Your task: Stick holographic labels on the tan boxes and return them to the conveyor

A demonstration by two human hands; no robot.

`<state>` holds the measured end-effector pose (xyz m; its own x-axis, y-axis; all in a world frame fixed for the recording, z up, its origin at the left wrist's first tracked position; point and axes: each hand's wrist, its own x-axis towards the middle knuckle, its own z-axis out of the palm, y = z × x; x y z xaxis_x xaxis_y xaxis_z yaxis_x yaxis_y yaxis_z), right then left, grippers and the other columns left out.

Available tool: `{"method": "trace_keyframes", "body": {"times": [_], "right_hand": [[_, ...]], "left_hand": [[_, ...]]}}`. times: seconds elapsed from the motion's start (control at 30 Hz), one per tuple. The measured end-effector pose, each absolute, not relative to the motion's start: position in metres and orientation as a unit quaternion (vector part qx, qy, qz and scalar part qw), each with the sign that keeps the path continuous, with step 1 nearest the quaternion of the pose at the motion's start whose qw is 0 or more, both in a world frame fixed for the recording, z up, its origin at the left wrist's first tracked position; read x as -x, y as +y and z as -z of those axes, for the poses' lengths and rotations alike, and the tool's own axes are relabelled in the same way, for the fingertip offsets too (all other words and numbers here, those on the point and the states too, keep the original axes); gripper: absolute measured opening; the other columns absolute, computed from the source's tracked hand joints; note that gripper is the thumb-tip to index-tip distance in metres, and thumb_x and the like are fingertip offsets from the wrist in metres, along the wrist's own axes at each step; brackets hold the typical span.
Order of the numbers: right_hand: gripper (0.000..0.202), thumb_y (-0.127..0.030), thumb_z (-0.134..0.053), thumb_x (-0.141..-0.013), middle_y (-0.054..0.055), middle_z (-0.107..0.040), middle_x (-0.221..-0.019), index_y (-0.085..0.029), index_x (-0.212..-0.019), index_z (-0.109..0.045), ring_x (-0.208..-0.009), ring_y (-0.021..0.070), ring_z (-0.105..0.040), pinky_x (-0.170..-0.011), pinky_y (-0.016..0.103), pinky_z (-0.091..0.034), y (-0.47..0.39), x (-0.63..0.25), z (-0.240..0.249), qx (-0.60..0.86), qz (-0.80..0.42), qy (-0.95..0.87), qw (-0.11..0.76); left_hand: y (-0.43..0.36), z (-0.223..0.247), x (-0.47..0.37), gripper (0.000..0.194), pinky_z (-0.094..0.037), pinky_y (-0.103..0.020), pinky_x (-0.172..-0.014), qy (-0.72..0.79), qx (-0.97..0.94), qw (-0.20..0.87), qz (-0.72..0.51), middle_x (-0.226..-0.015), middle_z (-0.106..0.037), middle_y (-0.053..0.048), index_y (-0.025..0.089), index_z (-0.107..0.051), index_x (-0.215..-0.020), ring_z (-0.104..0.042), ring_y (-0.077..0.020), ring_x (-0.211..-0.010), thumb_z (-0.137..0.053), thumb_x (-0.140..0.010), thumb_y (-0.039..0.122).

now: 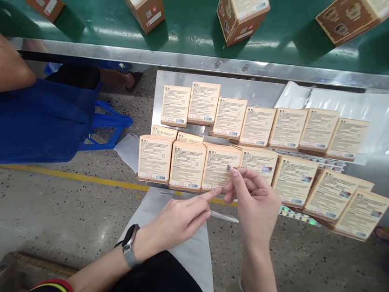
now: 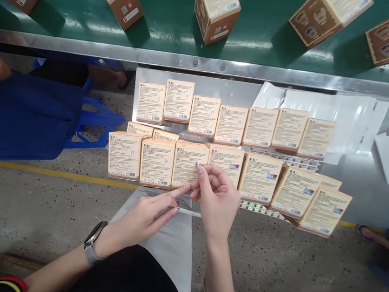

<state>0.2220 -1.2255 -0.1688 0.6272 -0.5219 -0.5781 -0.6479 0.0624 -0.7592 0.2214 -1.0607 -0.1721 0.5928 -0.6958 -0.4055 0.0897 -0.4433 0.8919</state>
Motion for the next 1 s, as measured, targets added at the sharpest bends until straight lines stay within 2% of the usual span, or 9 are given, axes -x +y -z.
{"method": "trace_keyframes", "body": {"times": [0.13,0.27,0.37,0.5,0.57,0.63,0.77,0.87,1.0], "right_hand": [[0.026,-0.044,-0.071,-0.083,-0.004,-0.061,-0.052,-0.018,-0.082,-0.066,-0.038,0.0102,-0.053,-0.04,0.022,-0.047,-1.222,-0.223,0.169,0.712,-0.045,0.423,0.559],[0.023,-0.042,-0.068,-0.086,-0.006,-0.06,-0.048,-0.02,-0.081,-0.062,-0.037,0.011,-0.056,-0.042,0.022,-0.048,-1.214,-0.225,0.171,0.78,-0.015,0.411,0.473],[0.027,-0.04,-0.069,-0.085,-0.007,-0.061,-0.049,-0.021,-0.098,-0.057,-0.036,0.013,-0.057,-0.044,0.024,-0.048,-1.209,-0.227,0.172,0.802,0.012,0.424,0.421],[0.038,-0.04,-0.067,-0.087,-0.01,-0.058,-0.048,-0.022,-0.112,-0.046,-0.031,0.0142,-0.052,-0.036,0.025,-0.043,-1.214,-0.228,0.171,0.774,0.014,0.438,0.458],[0.033,-0.041,-0.062,-0.09,-0.008,-0.058,-0.051,-0.022,-0.113,-0.047,-0.032,0.0132,-0.05,-0.034,0.025,-0.041,-1.223,-0.225,0.166,0.767,0.001,0.409,0.495],[0.027,-0.039,-0.06,-0.092,-0.005,-0.063,-0.059,-0.023,-0.112,-0.053,-0.04,0.0133,-0.056,-0.037,0.024,-0.045,-1.233,-0.219,0.156,0.786,-0.025,0.343,0.513],[0.014,-0.032,-0.061,-0.092,0.003,-0.074,-0.086,-0.024,-0.103,-0.064,-0.075,0.0174,-0.072,-0.059,0.026,-0.058,-1.241,-0.208,0.133,0.87,-0.093,0.097,0.475],[0.008,-0.022,-0.058,-0.094,0.004,-0.073,-0.09,-0.023,-0.1,-0.063,-0.077,0.0159,-0.072,-0.067,0.026,-0.058,-1.235,-0.203,0.126,0.891,-0.091,-0.008,0.444],[0.017,-0.013,-0.057,-0.094,0.004,-0.072,-0.09,-0.024,-0.105,-0.063,-0.079,0.0172,-0.07,-0.07,0.03,-0.056,-1.223,-0.201,0.129,0.915,-0.047,-0.033,0.399]], "left_hand": [[-1.06,0.173,-0.22,0.017,-0.058,-0.033,-0.082,-0.206,-0.745,0.49,0.402,-0.149,-0.05,-0.008,0.02,-0.054,-0.091,-0.069,-0.0234,-0.112,-0.042,-0.102,0.02],[-1.061,0.173,-0.22,0.017,-0.058,-0.033,-0.081,-0.201,-0.746,0.493,0.399,-0.148,-0.051,-0.008,0.02,-0.055,-0.09,-0.069,-0.0237,-0.113,-0.042,-0.101,0.02],[-1.062,0.173,-0.221,0.018,-0.058,-0.035,-0.08,-0.192,-0.745,0.493,0.406,-0.148,-0.051,-0.008,0.02,-0.056,-0.091,-0.07,-0.0236,-0.108,-0.042,-0.101,0.02],[-1.065,0.169,-0.223,0.019,-0.056,-0.034,-0.076,-0.172,-0.737,0.502,0.419,-0.148,-0.052,-0.009,0.02,-0.058,-0.091,-0.072,-0.0208,-0.095,-0.041,-0.1,0.022],[-1.066,0.165,-0.223,0.02,-0.053,-0.031,-0.07,-0.139,-0.726,0.525,0.422,-0.135,-0.063,-0.01,0.02,-0.057,-0.088,-0.071,-0.0187,-0.086,-0.042,-0.1,0.024],[-1.066,0.16,-0.224,0.021,-0.049,-0.027,-0.064,-0.084,-0.705,0.559,0.428,-0.113,-0.073,-0.009,0.02,-0.056,-0.085,-0.068,-0.0172,-0.079,-0.044,-0.1,0.028],[-1.066,0.15,-0.226,0.023,-0.037,-0.023,-0.053,0.009,-0.666,0.613,0.425,-0.072,-0.064,-0.001,0.019,-0.053,-0.084,-0.055,-0.0124,-0.06,-0.047,-0.099,0.036],[-1.063,0.145,-0.228,0.026,-0.033,-0.023,-0.052,0.028,-0.663,0.621,0.418,-0.065,-0.055,0.002,0.018,-0.055,-0.085,-0.047,-0.0107,-0.056,-0.046,-0.099,0.038],[-1.058,0.142,-0.228,0.025,-0.033,-0.023,-0.053,0.03,-0.667,0.612,0.424,-0.069,-0.058,0.001,0.017,-0.061,-0.099,-0.046,-0.0113,-0.057,-0.044,-0.1,0.036]]}}
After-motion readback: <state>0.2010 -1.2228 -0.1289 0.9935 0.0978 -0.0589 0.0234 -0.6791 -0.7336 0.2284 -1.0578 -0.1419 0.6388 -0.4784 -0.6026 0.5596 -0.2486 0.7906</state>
